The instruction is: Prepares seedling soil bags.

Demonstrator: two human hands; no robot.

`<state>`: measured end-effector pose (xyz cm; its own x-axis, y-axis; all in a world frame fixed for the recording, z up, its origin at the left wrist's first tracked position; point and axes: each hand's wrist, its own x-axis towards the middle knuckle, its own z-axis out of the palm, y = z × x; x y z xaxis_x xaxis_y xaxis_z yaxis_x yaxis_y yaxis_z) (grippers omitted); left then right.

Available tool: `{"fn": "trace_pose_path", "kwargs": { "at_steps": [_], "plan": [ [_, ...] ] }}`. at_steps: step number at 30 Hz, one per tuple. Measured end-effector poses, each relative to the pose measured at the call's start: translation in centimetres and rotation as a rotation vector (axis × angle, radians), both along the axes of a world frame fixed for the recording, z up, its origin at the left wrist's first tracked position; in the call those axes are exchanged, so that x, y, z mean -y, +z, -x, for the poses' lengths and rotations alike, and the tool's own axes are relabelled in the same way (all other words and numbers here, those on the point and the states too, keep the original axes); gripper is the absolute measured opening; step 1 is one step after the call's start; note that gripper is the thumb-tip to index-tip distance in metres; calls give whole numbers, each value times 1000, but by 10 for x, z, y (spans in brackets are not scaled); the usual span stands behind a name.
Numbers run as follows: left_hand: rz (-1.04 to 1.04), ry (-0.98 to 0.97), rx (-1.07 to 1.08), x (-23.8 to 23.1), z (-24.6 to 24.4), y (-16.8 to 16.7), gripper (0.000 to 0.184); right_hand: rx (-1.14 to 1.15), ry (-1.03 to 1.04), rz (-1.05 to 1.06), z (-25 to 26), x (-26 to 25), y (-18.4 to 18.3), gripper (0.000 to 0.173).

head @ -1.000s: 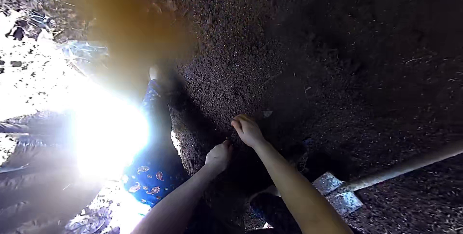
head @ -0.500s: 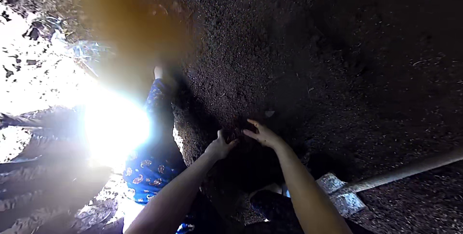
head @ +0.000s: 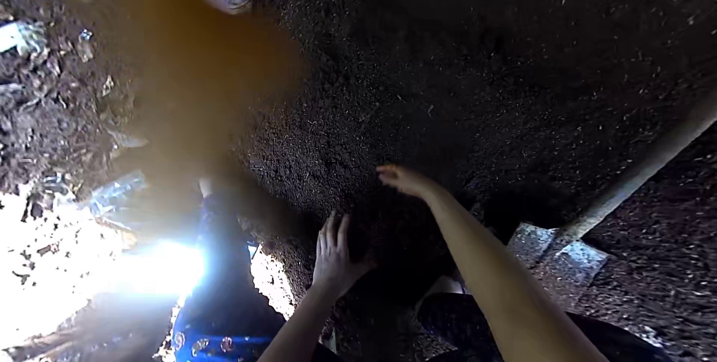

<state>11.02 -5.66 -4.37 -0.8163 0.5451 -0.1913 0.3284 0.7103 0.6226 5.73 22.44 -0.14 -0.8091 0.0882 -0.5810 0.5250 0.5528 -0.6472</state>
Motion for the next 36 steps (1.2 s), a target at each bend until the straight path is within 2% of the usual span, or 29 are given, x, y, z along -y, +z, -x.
{"fn": "trace_pose_path", "kwargs": {
  "at_steps": [1, 2, 5, 6, 8, 11, 13, 15, 17, 18, 20, 23, 26, 29, 32, 34, 36],
  "plan": [
    [-50, -59, -133, -7, -2, -9, 110, -103, -77, -96, 8, -26, -8, 46],
    [-103, -102, -245, -13, -1, -18, 97, -199, -154, -205, 16, -50, -20, 45],
    [-221, -185, -341, -15, 10, -24, 34, -269, -272, -399, 25, -96, -63, 55],
    [-233, -191, -322, -11, 12, -19, 21, -240, -271, -411, 17, -96, -82, 61],
    [-197, -144, -293, 0, 14, -5, 16, -201, -236, -430, -8, -78, -115, 65],
    [-105, 56, -198, 22, 16, 14, 20, -178, -259, -398, -43, -55, -138, 49],
    [-91, 242, -88, 37, 13, 19, 23, -196, -420, -195, -57, -54, -140, 43],
    [-133, 385, 24, 49, 9, 20, 28, -270, -678, 228, -67, -50, -127, 46],
    [-164, 495, 204, 52, 2, 18, 38, -277, -846, 669, -72, -36, -100, 45],
    [-165, 541, 302, 49, -3, 18, 42, -270, -867, 809, -70, -23, -87, 37],
    [-124, 590, 470, 38, -12, 19, 47, -257, -774, 1078, -62, 7, -67, 34],
    [-44, 549, 613, 21, -21, 22, 54, -276, -623, 1222, -47, 57, -40, 35],
    [-22, 502, 600, 10, -22, 20, 53, -361, -443, 1091, -42, 91, -24, 32],
    [-2, 437, 519, 6, -18, 17, 49, -353, -90, 705, -38, 105, -8, 41],
    [28, 352, 402, 9, -12, 8, 46, -413, 204, 305, -29, 110, 32, 52],
    [36, 347, 380, 12, -10, 8, 48, -605, 270, 97, -25, 119, 54, 52],
    [43, 338, 380, 11, -10, 10, 48, -759, 268, -126, -23, 134, 44, 51]
  ]
}}
